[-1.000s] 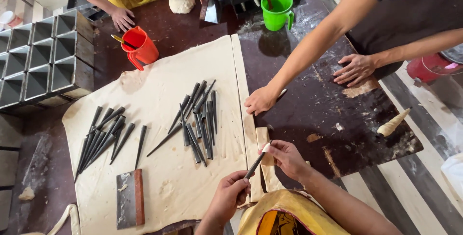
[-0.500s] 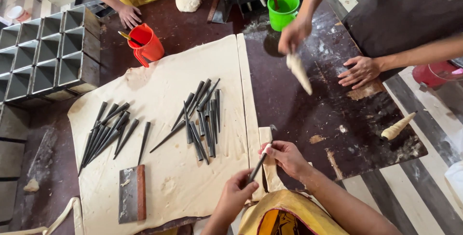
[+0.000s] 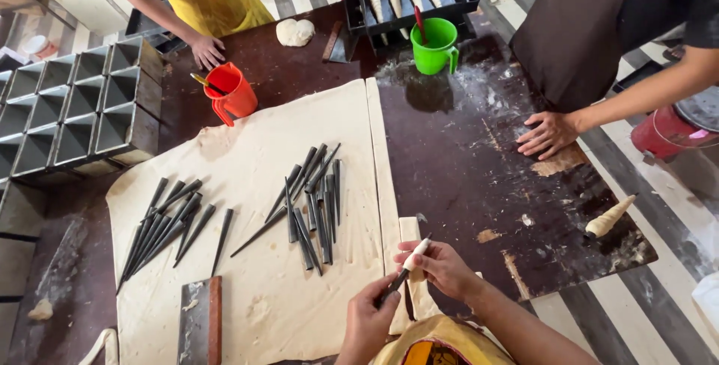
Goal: The recorder is rolling strips of dough around metal cone molds to make cream horn or cornetto-style pastries in a bakery setting.
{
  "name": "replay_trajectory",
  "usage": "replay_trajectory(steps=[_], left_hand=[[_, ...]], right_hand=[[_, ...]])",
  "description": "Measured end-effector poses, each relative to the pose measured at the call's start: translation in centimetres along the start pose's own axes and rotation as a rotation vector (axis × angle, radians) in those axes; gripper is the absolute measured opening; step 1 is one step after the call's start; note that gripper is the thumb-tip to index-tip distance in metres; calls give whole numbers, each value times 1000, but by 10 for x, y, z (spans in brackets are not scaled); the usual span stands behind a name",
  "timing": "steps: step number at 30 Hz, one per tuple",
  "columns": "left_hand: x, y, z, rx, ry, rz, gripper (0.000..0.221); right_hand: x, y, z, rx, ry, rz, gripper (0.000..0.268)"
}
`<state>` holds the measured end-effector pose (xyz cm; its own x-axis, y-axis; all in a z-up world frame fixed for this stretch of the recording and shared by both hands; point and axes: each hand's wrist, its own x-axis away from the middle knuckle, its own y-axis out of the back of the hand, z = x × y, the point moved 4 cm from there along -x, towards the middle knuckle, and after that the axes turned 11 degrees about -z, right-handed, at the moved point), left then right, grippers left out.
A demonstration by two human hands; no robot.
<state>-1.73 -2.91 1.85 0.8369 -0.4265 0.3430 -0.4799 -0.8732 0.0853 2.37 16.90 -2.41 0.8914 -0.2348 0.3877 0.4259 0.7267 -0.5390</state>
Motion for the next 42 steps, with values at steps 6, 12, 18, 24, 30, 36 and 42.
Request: replay_trajectory(steps=[6, 12, 18, 24, 30, 36, 42], left_hand=[[8, -12, -5, 864, 617, 311, 13], [-3, -7, -3, 523, 468, 52, 21], [-12, 0, 0, -41, -345, -89, 14], [-15, -10, 13, 404, 246, 47, 11], [-19, -18, 10, 796, 568, 193, 20], [-25, -25, 10, 705, 484, 53, 6], [-36, -16, 14, 402, 20, -100, 9]], right_hand=[[0, 1, 6, 35, 11, 33, 47], [-2, -6, 7, 74, 9, 118, 47], [3, -15, 11, 35, -21, 145, 43], [-5, -7, -4, 22, 10, 172, 39], [-15, 2, -11, 149, 82, 149, 41], [-15, 2, -10, 21, 11, 93, 43], [-17, 3, -7, 130, 118, 162, 40]])
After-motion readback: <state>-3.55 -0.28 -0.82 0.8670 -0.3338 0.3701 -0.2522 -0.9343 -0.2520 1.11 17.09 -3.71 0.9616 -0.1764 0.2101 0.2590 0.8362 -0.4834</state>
